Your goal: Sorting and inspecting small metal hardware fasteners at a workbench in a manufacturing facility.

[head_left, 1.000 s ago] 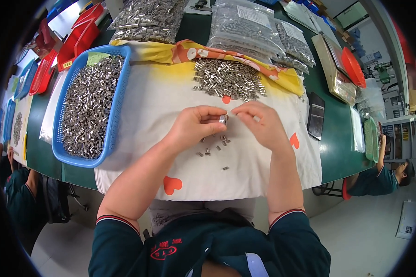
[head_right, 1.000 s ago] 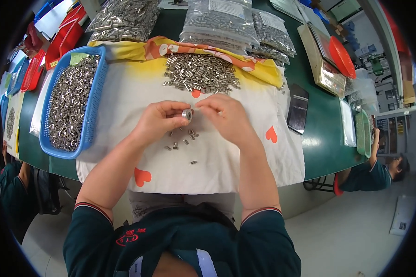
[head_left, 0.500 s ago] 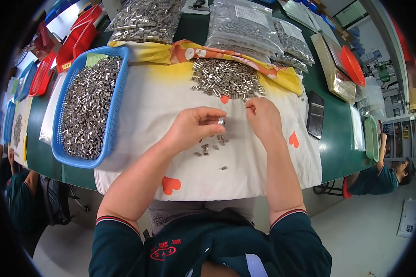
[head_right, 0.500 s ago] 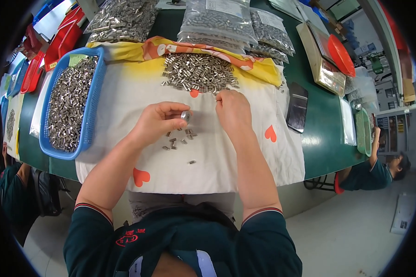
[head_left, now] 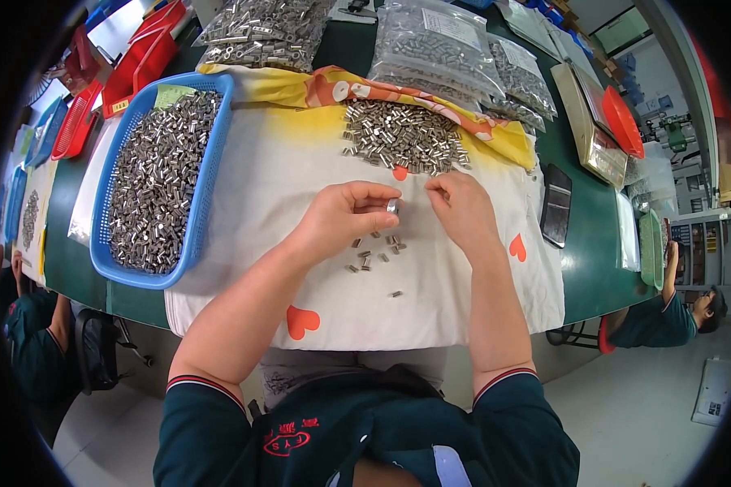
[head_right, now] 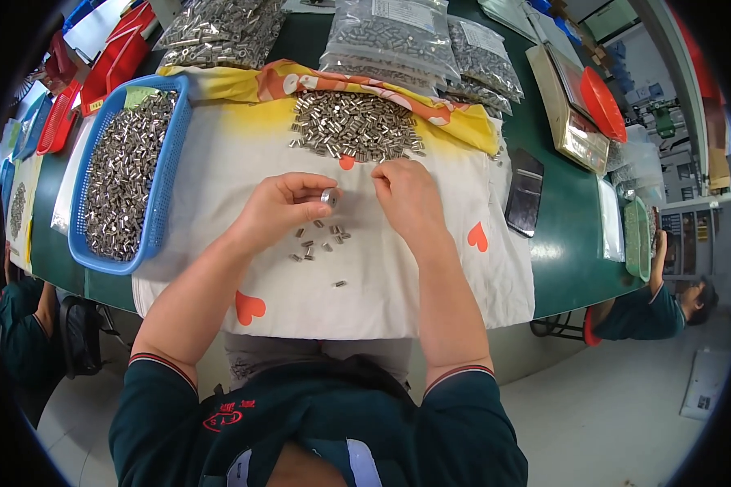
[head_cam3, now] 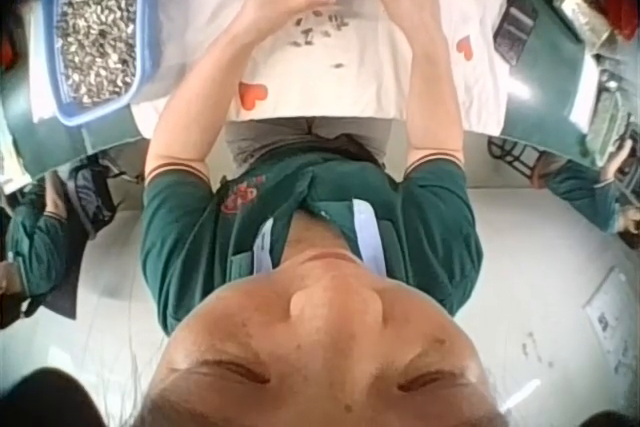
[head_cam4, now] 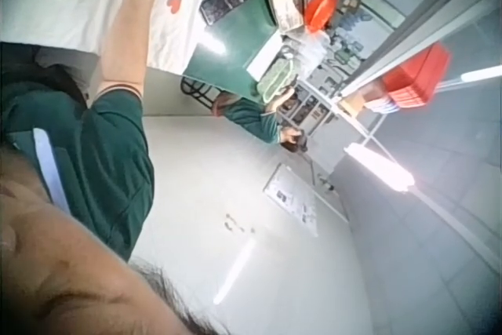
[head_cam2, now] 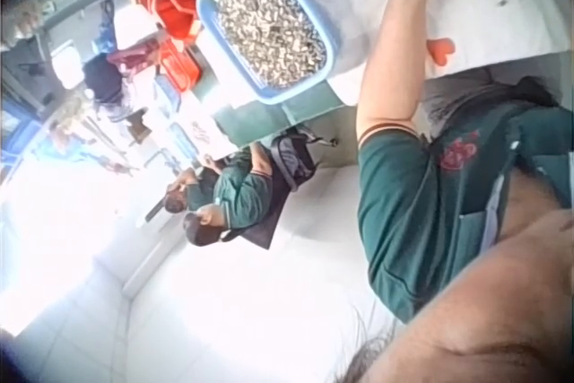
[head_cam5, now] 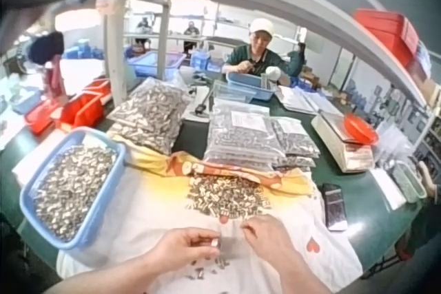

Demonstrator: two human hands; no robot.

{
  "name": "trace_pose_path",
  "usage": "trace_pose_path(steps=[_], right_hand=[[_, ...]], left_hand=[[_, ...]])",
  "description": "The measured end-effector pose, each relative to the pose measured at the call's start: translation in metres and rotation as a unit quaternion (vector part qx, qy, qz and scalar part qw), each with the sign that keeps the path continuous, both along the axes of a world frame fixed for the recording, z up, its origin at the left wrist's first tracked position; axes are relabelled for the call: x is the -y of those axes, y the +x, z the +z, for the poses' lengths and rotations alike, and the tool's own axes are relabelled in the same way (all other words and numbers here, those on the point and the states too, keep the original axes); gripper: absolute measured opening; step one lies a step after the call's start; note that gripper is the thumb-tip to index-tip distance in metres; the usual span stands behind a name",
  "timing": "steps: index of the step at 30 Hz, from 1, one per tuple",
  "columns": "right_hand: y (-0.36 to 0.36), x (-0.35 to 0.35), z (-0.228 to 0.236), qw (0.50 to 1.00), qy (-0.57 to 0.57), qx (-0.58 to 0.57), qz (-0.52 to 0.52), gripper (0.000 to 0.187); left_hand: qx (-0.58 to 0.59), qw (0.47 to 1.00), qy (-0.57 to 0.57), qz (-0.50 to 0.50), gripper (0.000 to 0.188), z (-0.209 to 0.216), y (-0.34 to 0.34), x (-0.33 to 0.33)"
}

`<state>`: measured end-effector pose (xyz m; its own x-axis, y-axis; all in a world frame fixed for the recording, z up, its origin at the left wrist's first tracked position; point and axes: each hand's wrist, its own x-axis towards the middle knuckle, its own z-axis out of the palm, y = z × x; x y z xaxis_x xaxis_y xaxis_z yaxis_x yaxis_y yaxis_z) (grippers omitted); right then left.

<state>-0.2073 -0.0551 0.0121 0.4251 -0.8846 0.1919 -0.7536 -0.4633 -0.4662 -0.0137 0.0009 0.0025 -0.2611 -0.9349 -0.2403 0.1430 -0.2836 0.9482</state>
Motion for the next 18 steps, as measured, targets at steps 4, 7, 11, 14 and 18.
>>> trace_pose_path(steps=[4, 7, 11, 14, 18], right_hand=[[0.004, -0.002, -0.002, 0.998, 0.000, -0.027, -0.058, 0.005], [0.004, 0.000, -0.007, 0.997, -0.034, -0.042, -0.051, 0.005], [0.004, -0.001, -0.004, 0.996, -0.048, -0.054, -0.061, 0.005], [0.013, -0.010, 0.011, 0.980, 0.124, 0.151, -0.044, 0.005], [0.018, -0.022, 0.015, 0.920, 0.240, 0.300, 0.085, 0.008]], left_hand=[[-0.003, 1.000, -0.004, -0.001, 0.031, -0.002, -0.001, 0.001], [0.003, 1.000, -0.005, -0.002, 0.031, 0.000, 0.000, 0.001], [-0.004, 1.000, -0.008, 0.009, 0.032, 0.001, -0.001, 0.001], [-0.055, 0.998, 0.014, 0.016, 0.032, 0.000, 0.000, 0.001], [-0.057, 0.998, -0.007, 0.030, 0.032, 0.000, 0.001, -0.001]])
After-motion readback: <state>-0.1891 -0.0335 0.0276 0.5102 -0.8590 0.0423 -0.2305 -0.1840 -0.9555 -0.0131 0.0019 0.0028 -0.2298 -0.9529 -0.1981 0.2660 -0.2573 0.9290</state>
